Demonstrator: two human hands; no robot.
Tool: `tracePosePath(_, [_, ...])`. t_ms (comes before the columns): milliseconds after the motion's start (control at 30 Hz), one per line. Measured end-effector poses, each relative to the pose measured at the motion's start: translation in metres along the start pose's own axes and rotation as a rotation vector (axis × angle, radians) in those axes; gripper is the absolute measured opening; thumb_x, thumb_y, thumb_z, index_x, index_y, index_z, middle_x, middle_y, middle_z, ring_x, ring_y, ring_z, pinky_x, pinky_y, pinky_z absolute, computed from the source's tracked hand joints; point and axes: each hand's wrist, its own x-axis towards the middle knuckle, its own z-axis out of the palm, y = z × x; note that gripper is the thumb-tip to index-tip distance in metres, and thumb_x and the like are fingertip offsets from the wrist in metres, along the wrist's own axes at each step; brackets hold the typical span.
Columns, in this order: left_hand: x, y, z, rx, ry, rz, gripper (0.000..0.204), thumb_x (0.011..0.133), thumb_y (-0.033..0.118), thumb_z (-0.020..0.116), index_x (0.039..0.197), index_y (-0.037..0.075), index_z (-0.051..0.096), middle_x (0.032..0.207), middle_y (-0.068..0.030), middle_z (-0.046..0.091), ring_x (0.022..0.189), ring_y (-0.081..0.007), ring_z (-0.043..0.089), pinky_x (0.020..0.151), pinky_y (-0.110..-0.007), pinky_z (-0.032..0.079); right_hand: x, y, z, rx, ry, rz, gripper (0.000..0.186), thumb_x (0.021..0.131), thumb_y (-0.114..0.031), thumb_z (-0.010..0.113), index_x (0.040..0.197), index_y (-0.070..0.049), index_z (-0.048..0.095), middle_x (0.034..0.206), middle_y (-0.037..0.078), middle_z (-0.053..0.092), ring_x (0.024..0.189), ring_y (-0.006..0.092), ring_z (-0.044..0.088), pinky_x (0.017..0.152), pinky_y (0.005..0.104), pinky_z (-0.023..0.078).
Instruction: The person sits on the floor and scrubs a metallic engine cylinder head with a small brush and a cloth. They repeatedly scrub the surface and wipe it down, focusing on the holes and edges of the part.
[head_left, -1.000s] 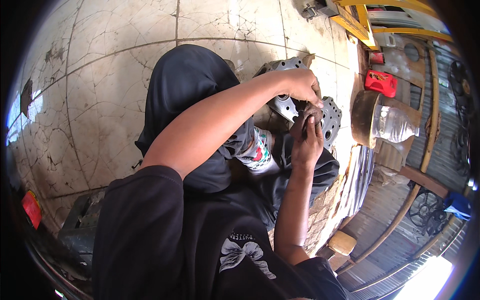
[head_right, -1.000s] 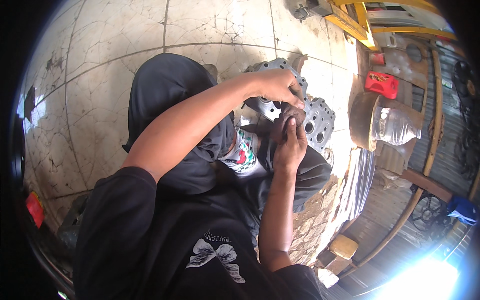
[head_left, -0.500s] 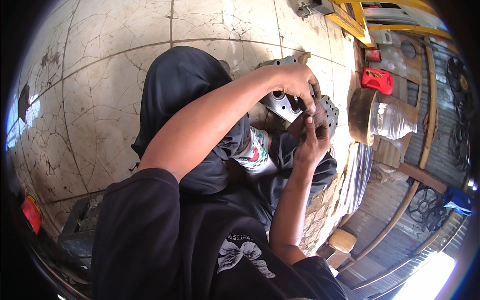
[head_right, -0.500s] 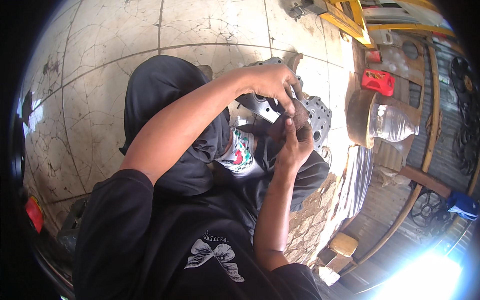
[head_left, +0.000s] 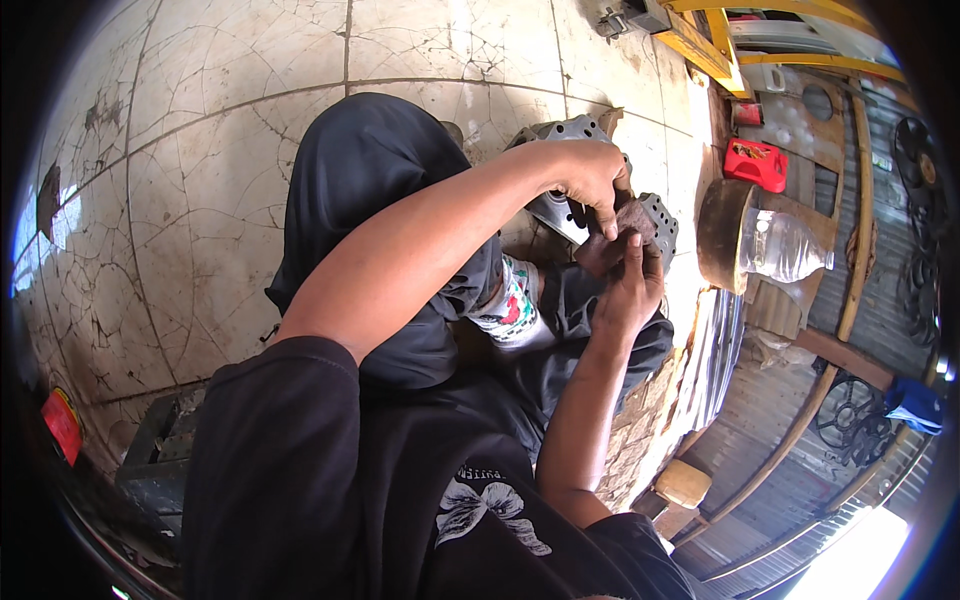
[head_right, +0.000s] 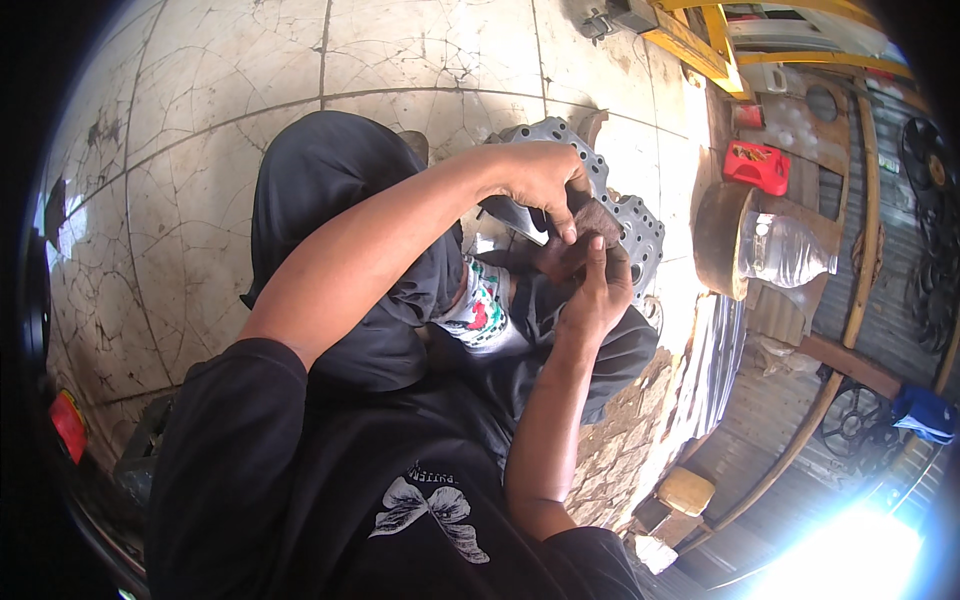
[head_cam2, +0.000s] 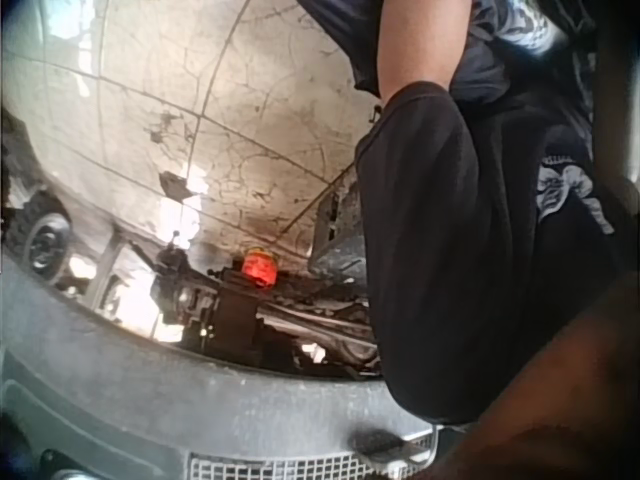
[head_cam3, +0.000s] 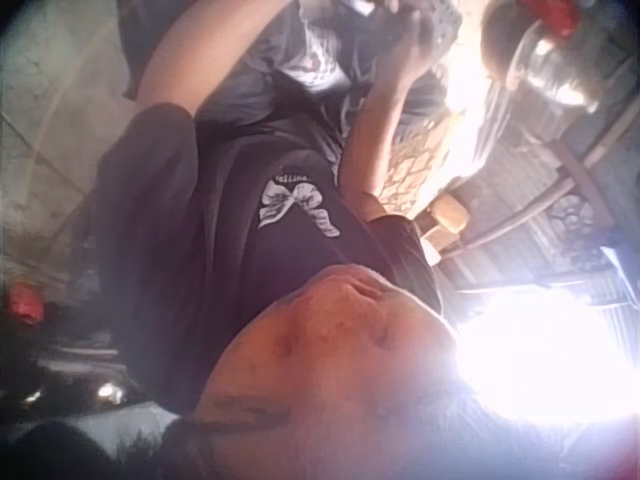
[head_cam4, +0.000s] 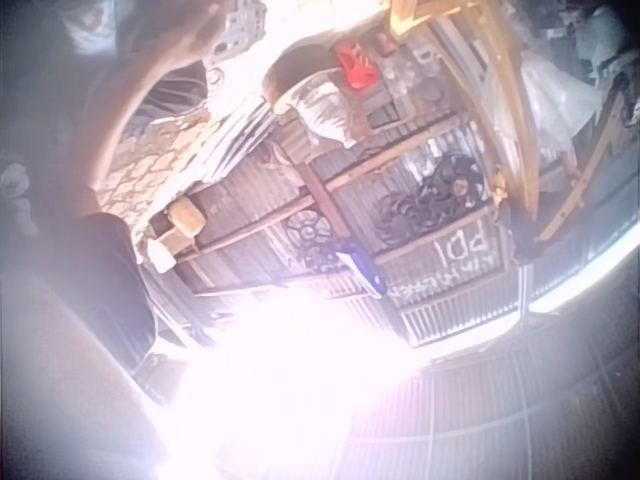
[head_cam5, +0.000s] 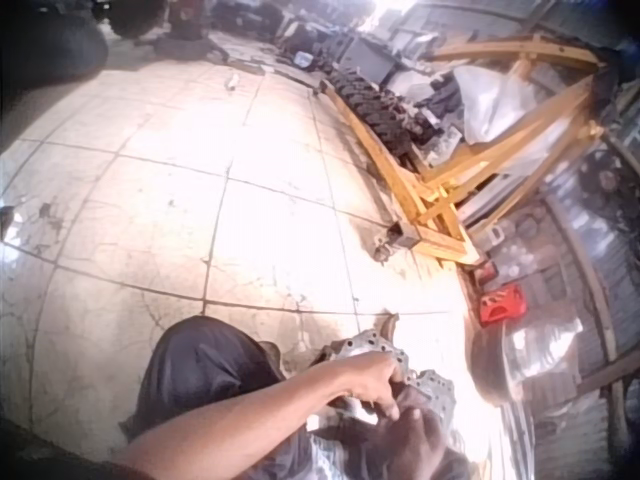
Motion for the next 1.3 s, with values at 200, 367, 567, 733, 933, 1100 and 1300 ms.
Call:
tracePosePath(200, [0.005, -0.004, 0.003, -0.216, 0.081, 0.064, 0.033, 0.078, 0.016, 0.091, 0.108, 0.004, 0.082, 0.100, -0.0097, 0.081, 0.091, -0.0188, 0.075, 0.085, -0.032, 0.055, -0.001, -0.010, -0.004, 0.013, -0.015, 0.028, 0.029, 0.104, -0.023, 0.068, 0.117, 0.003, 0.069, 0.100, 0.010, 0.073, 0.084, 0.0171, 0.070, 0.073, 0.0305, 0.057])
tracePosePath(367, [-0.001, 0.003, -0.003, -0.224, 0.114, 0.085, 0.033, 0.078, 0.016, 0.090, 0.108, 0.005, 0.082, 0.102, -0.0109, 0.080, 0.094, -0.0182, 0.073, 0.086, -0.032, 0.054, -0.001, -0.015, -0.005, 0.008, -0.008, 0.048, 0.032, 0.105, -0.025, 0.068, 0.120, 0.004, 0.068, 0.106, 0.011, 0.073, 0.091, 0.0174, 0.070, 0.080, 0.0312, 0.057])
tracePosePath(567, [0.000, 0.001, -0.003, -0.208, 0.105, 0.083, 0.033, 0.076, 0.017, 0.090, 0.106, 0.005, 0.082, 0.098, -0.0098, 0.080, 0.093, -0.0178, 0.073, 0.085, -0.032, 0.054, 0.002, -0.015, 0.001, 0.004, 0.012, 0.043, 0.035, 0.106, -0.027, 0.067, 0.121, 0.004, 0.067, 0.113, 0.012, 0.071, 0.100, 0.0177, 0.068, 0.088, 0.0339, 0.056])
tracePosePath(733, [0.002, -0.001, -0.003, -0.211, 0.113, 0.098, 0.032, 0.076, 0.017, 0.090, 0.106, 0.007, 0.083, 0.098, -0.0088, 0.081, 0.092, -0.0173, 0.073, 0.084, -0.033, 0.054, 0.007, -0.013, 0.012, 0.090, -0.030, -0.046, 0.028, 0.107, -0.023, 0.064, 0.116, 0.004, 0.065, 0.092, 0.010, 0.070, 0.074, 0.0159, 0.066, 0.068, 0.0278, 0.054])
tracePosePath(933, [0.004, -0.002, -0.001, -0.211, 0.159, 0.098, 0.029, 0.078, 0.018, 0.089, 0.105, 0.008, 0.083, 0.097, -0.0080, 0.081, 0.090, -0.0177, 0.073, 0.084, -0.032, 0.054, 0.014, -0.016, 0.015, -0.070, 0.006, -0.089, 0.026, 0.102, -0.014, 0.070, 0.124, 0.000, 0.067, 0.098, 0.004, 0.068, 0.084, 0.0110, 0.061, 0.072, 0.0242, 0.048])
tracePosePath(1100, [0.003, 0.001, -0.011, -0.199, 0.285, 0.086, 0.026, 0.079, 0.019, 0.087, 0.104, 0.010, 0.084, 0.093, -0.0067, 0.081, 0.086, -0.0170, 0.074, 0.082, -0.032, 0.056, 0.024, -0.012, 0.020, 0.011, 0.094, -0.144, 0.026, 0.102, -0.012, 0.068, 0.124, 0.001, 0.068, 0.102, 0.007, 0.071, 0.084, 0.0131, 0.066, 0.071, 0.0265, 0.054])
tracePosePath(1300, [0.013, -0.014, -0.038, -0.088, 0.821, -0.071, 0.015, 0.085, 0.027, 0.082, 0.095, 0.017, 0.085, 0.096, -0.0052, 0.081, 0.094, -0.0225, 0.078, 0.085, -0.035, 0.061, 0.041, 0.016, 0.031, -0.384, 0.180, -0.326, 0.026, 0.104, -0.011, 0.065, 0.124, 0.003, 0.074, 0.106, 0.011, 0.078, 0.092, 0.0157, 0.072, 0.081, 0.0306, 0.059])
